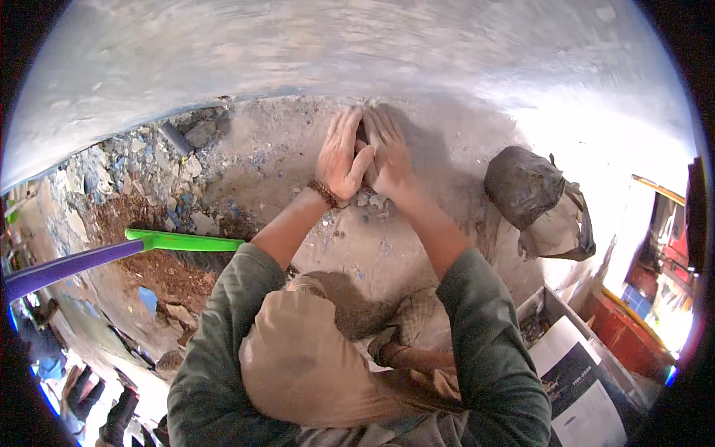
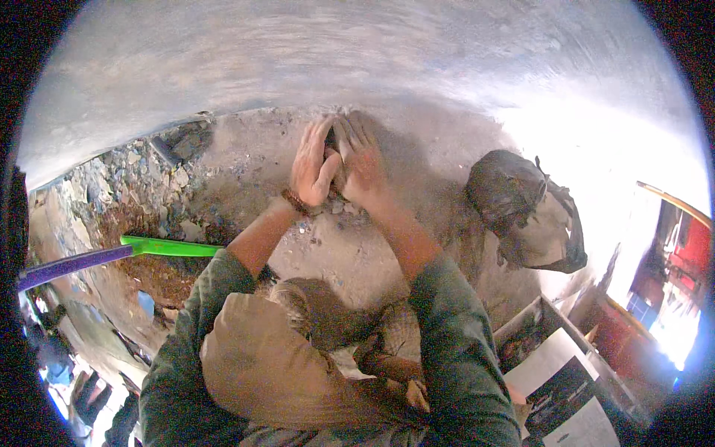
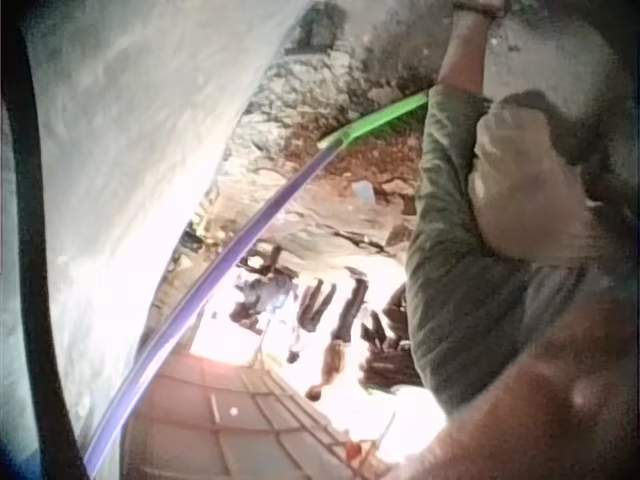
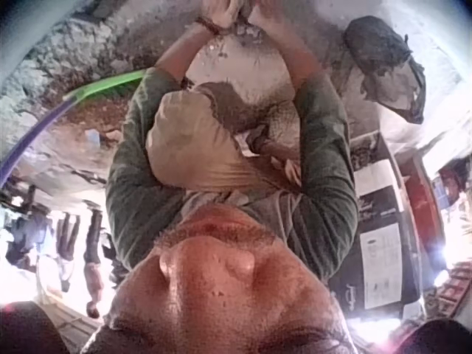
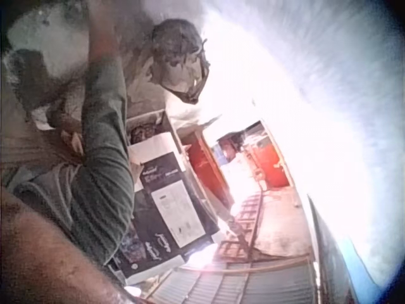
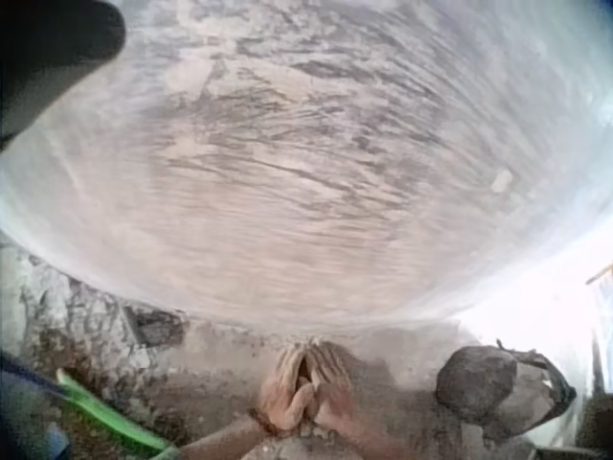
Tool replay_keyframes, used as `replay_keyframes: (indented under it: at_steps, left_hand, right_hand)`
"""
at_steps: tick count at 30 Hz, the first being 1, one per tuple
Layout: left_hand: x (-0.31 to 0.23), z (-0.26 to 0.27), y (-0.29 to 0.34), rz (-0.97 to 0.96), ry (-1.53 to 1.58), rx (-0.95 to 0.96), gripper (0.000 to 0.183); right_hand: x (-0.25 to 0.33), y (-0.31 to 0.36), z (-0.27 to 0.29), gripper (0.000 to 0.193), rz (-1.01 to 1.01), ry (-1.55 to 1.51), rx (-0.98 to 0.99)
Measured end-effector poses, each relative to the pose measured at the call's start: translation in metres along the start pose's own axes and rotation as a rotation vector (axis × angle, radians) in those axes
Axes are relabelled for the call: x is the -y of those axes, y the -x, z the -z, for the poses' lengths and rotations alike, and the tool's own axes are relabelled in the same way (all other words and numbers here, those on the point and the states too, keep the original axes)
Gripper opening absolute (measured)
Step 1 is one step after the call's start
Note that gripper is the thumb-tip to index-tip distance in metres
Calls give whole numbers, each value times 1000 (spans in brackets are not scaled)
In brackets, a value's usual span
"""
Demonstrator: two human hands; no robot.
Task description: The person picks up pieces of debris by hand and puts them into a black plastic bag. They then use a broom to sweep the remaining dust and small fragments from the ground.
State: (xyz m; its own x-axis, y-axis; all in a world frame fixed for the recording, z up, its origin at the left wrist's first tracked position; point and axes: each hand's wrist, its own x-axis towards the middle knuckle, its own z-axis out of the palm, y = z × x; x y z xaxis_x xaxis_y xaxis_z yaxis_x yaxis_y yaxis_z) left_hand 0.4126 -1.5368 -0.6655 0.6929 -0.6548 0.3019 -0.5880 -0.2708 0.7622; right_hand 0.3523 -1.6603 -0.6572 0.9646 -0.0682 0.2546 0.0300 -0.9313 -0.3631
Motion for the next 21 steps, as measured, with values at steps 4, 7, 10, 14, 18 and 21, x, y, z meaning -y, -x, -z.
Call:
replay_keyframes:
  at_steps: [4,7,10,14,18,21]
  left_hand:
    - [0,8,16,24,224,77,59]
    - [1,15,9,10,29,-49,53]
    - [3,8,8,-29,-4,46,51]
    - [-6,-6,13,70,319,-35,49]
    - [-18,-12,19,189,607,-105,46]
    - [-22,-13,20,320,818,-123,50]
  right_hand:
    - [0,22,13,42,32,-331,-79]
    - [0,35,17,47,-225,-253,-213]
    - [27,48,10,52,-316,129,-165]
    - [43,34,-19,57,-444,-216,-298]
    - [36,18,-36,48,-418,-157,-352]
    - [41,13,-37,39,-362,-327,-464]
